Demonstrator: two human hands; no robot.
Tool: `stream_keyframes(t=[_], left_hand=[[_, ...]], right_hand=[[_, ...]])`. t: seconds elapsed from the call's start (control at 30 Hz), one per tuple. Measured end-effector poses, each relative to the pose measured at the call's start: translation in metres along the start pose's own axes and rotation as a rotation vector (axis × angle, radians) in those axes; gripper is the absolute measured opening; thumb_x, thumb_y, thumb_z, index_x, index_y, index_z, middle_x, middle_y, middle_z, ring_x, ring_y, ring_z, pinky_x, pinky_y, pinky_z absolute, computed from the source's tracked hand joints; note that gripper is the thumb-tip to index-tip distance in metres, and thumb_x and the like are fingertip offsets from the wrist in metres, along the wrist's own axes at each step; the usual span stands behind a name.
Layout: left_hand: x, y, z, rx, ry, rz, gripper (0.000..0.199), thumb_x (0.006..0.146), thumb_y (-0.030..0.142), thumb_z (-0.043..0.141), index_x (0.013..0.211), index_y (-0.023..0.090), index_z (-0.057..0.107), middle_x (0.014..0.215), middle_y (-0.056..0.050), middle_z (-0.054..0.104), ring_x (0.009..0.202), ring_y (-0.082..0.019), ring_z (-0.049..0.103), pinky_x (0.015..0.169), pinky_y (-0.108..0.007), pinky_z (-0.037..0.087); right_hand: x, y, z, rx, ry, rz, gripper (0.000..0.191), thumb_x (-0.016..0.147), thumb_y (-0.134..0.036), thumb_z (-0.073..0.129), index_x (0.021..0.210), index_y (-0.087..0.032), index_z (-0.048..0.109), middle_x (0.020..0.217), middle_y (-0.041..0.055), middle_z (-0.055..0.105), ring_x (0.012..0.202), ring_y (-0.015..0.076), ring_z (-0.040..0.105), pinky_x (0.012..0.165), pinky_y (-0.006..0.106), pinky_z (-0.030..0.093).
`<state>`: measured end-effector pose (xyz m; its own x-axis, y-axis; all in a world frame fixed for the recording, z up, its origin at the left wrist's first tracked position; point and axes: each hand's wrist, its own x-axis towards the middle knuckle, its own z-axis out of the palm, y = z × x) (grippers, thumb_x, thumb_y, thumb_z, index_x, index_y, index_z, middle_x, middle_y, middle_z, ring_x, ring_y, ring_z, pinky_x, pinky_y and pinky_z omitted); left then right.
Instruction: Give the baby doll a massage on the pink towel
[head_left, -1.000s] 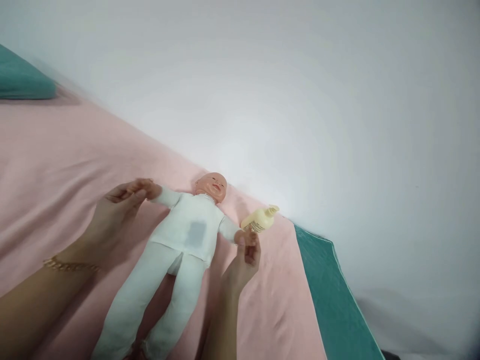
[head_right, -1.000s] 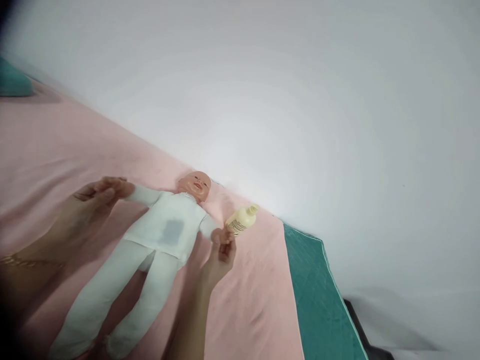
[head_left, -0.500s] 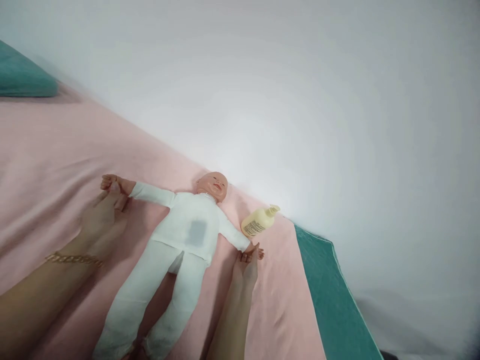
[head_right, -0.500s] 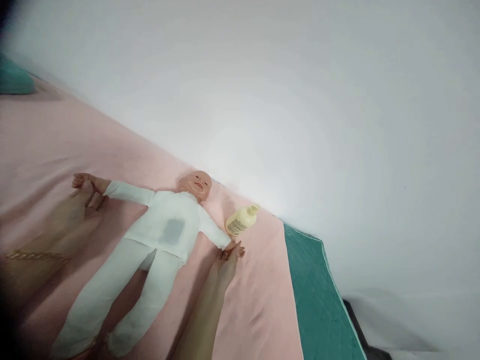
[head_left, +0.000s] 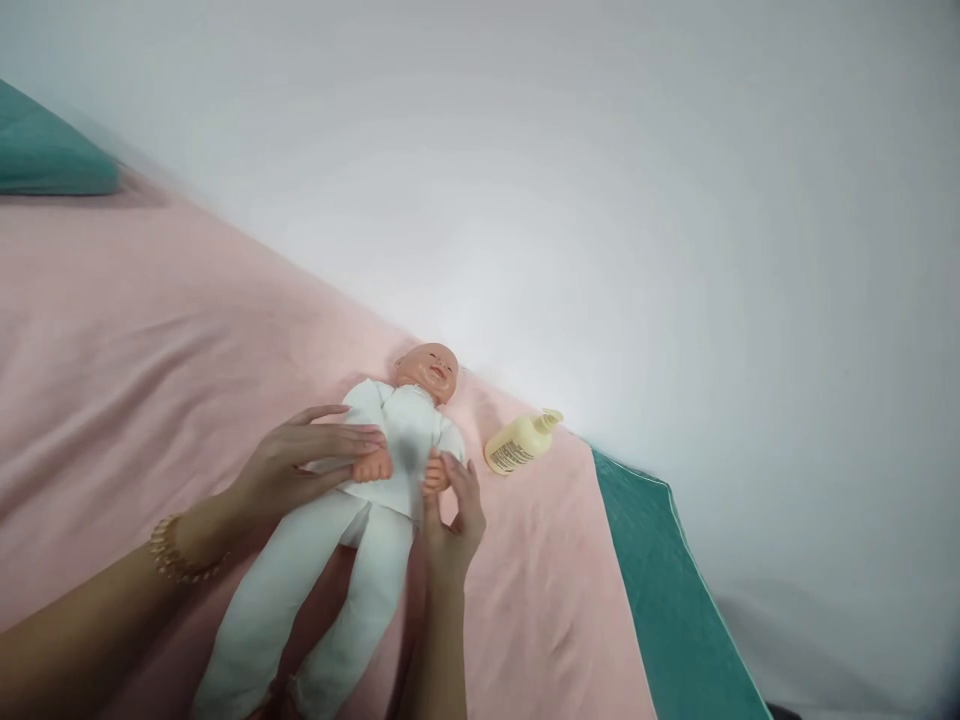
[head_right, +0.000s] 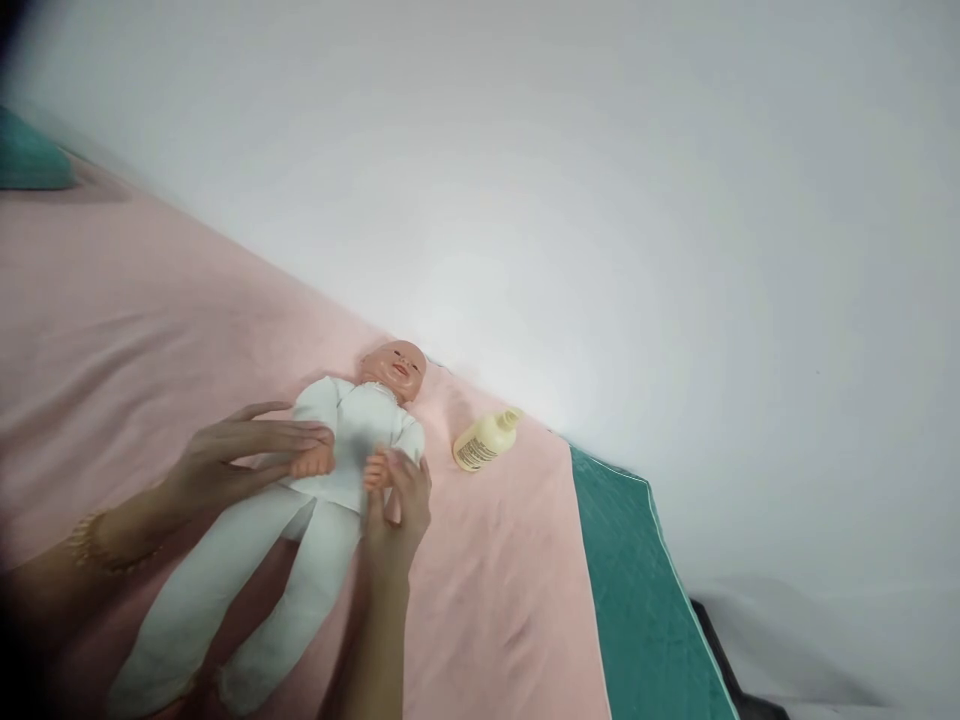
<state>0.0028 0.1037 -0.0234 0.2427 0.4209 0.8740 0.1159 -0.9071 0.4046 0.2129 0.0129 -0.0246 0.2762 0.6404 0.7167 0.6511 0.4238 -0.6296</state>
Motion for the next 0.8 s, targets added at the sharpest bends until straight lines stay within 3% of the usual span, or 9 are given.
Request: stream_keyframes(t=[0.13, 0.23, 0.43, 0.63, 0.73, 0.8], left_hand=[[0.002, -0.006, 0.003, 0.029, -0.17, 0.141, 0.018, 0.098, 0.017, 0.065, 0.115, 0.025, 0.067, 0.114, 0.003, 0.075, 0.106, -0.013, 0.072, 0.114, -0.031, 0.041], [-0.003, -0.012, 0.006, 0.005, -0.217, 0.113, 0.015, 0.101, 0.023, 0.061, 0.113, 0.027, 0.068, 0.113, 0.004, 0.076, 0.104, -0.014, 0.073, 0.116, -0.033, 0.041], [-0.014, -0.022, 0.009, -0.017, -0.294, 0.021, 0.017, 0.101, 0.032, 0.06, 0.108, 0.028, 0.075, 0.113, 0.002, 0.076, 0.107, -0.016, 0.072, 0.115, -0.037, 0.044], [-0.013, -0.019, 0.009, -0.058, -0.291, 0.009, 0.016, 0.1, 0.028, 0.062, 0.111, 0.029, 0.074, 0.115, 0.003, 0.075, 0.109, -0.015, 0.071, 0.116, -0.034, 0.043], [-0.009, -0.006, 0.009, -0.134, -0.201, -0.126, 0.015, 0.096, 0.029, 0.067, 0.108, 0.029, 0.075, 0.114, 0.002, 0.075, 0.107, -0.017, 0.072, 0.114, -0.037, 0.046], [-0.005, 0.005, 0.007, -0.201, -0.074, -0.385, 0.018, 0.091, 0.036, 0.073, 0.107, 0.029, 0.076, 0.114, 0.001, 0.075, 0.111, -0.022, 0.071, 0.113, -0.041, 0.05]], right_hand=[[0.001, -0.007, 0.002, -0.031, -0.133, -0.156, 0.033, 0.093, -0.014, 0.065, 0.121, -0.03, 0.071, 0.112, 0.0036, 0.075, 0.108, 0.0204, 0.07, 0.114, 0.051, 0.045], [0.002, -0.012, 0.001, -0.059, -0.19, -0.234, 0.037, 0.094, -0.011, 0.063, 0.125, -0.03, 0.067, 0.113, 0.0043, 0.073, 0.11, 0.0178, 0.068, 0.115, 0.047, 0.044], [0.005, -0.012, -0.001, -0.083, -0.206, -0.282, 0.031, 0.092, -0.01, 0.066, 0.116, -0.029, 0.07, 0.107, 0.0027, 0.073, 0.106, 0.0162, 0.068, 0.115, 0.044, 0.042], [0.006, -0.013, -0.001, -0.084, -0.226, -0.272, 0.034, 0.092, -0.011, 0.065, 0.12, -0.03, 0.07, 0.109, 0.0028, 0.075, 0.106, 0.0166, 0.07, 0.117, 0.047, 0.041], [0.003, -0.014, -0.001, -0.02, -0.153, -0.13, 0.032, 0.093, -0.015, 0.066, 0.121, -0.03, 0.071, 0.113, 0.0036, 0.076, 0.111, 0.0185, 0.07, 0.118, 0.049, 0.041], [0.002, -0.014, -0.003, 0.04, -0.018, 0.052, 0.029, 0.093, -0.021, 0.069, 0.121, -0.027, 0.072, 0.117, 0.0057, 0.075, 0.115, 0.0215, 0.069, 0.114, 0.05, 0.045]])
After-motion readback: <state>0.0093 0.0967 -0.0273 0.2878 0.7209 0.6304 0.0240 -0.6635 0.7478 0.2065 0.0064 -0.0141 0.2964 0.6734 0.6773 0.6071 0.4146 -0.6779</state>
